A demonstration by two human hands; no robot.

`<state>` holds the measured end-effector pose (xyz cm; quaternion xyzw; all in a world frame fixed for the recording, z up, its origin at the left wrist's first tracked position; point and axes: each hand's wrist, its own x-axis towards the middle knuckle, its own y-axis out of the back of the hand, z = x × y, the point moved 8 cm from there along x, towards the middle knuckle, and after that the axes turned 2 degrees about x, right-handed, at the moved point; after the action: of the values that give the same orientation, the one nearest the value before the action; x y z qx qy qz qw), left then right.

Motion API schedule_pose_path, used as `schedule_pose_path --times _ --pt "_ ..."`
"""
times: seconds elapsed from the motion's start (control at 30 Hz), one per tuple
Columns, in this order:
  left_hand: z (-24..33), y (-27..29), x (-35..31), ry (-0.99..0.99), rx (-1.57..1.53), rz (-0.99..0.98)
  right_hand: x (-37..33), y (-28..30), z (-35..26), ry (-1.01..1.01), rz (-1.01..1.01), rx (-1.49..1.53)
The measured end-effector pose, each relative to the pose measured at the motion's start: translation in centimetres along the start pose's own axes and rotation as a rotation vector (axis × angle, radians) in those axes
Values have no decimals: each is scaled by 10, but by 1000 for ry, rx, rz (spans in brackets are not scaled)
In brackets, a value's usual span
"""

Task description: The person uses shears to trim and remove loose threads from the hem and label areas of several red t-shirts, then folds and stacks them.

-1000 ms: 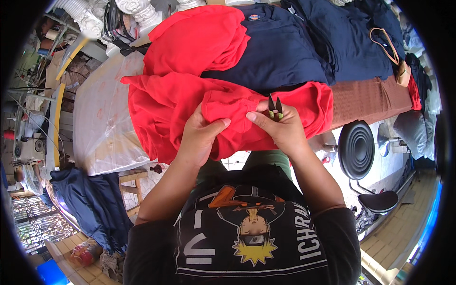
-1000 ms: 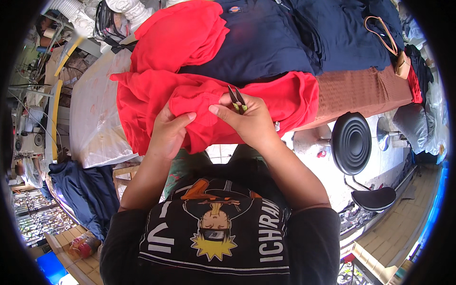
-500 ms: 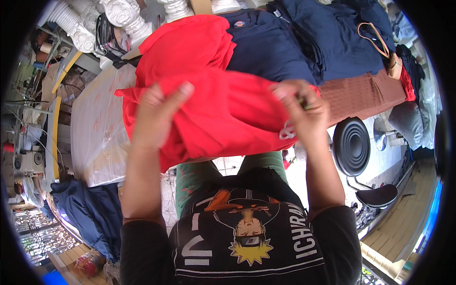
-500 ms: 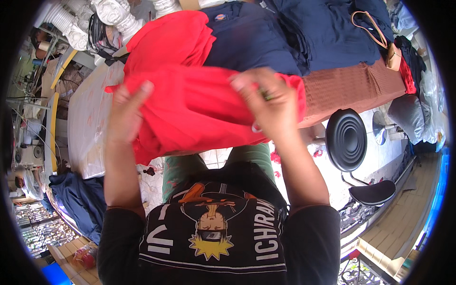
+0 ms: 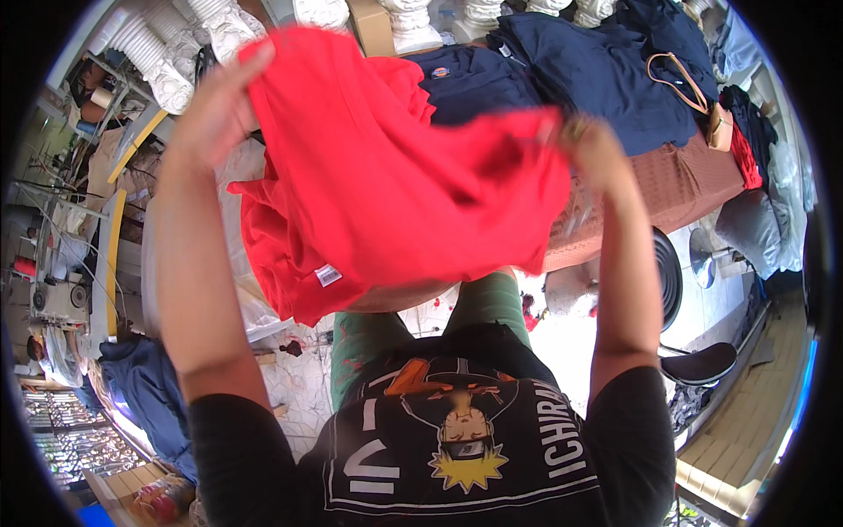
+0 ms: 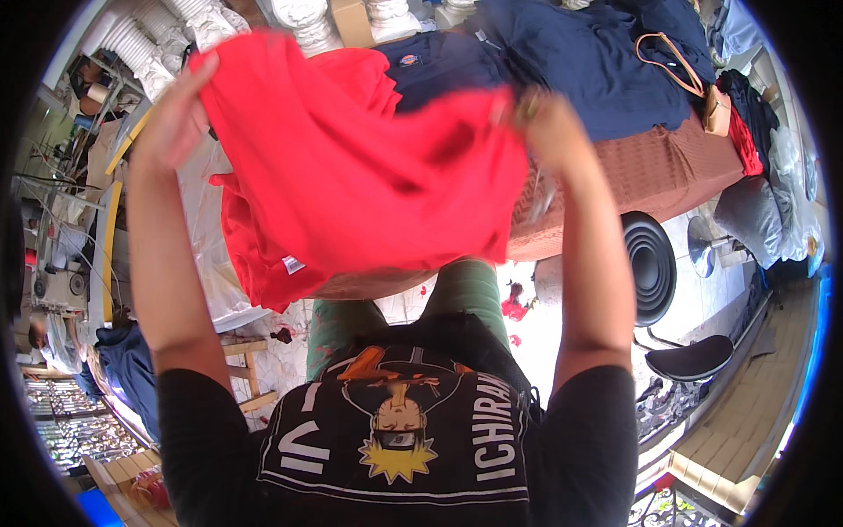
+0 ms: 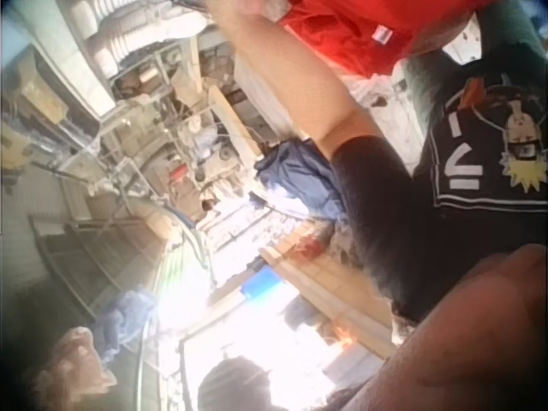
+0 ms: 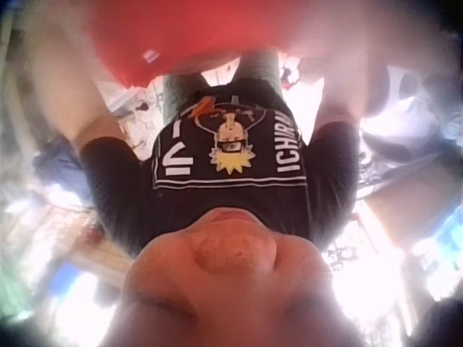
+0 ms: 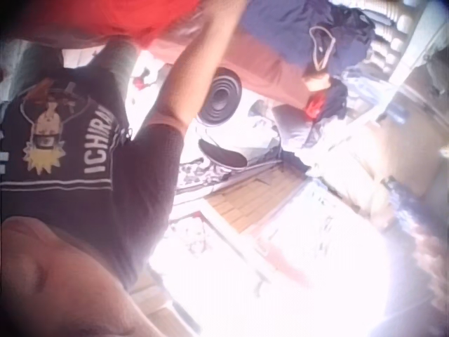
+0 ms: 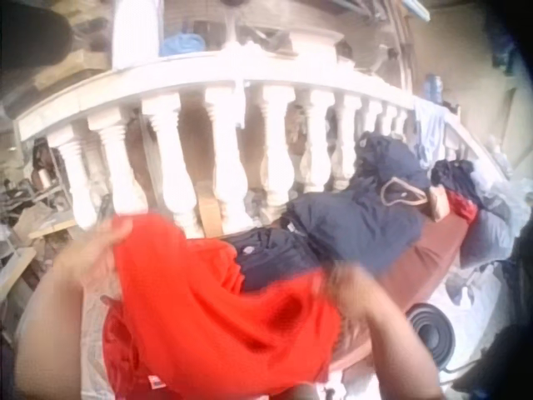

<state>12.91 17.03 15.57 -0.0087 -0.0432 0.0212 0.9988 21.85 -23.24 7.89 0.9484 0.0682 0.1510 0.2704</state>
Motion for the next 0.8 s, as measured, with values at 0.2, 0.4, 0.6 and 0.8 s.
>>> schedule_pose_path --times 0.2,0.4,0.6,0.8 --pt "104 41 -67 -605 30 259 10 74 -80 270 532 531" --pt "-186 110 -134 -24 290 251 -51 -30 102 -210 -423 471" --pt "-236 58 -161 23 174 347 -74 -57 113 -399 -431 379" --pt "-255 59 -161 42 5 381 -66 -65 117 -395 -326 495"
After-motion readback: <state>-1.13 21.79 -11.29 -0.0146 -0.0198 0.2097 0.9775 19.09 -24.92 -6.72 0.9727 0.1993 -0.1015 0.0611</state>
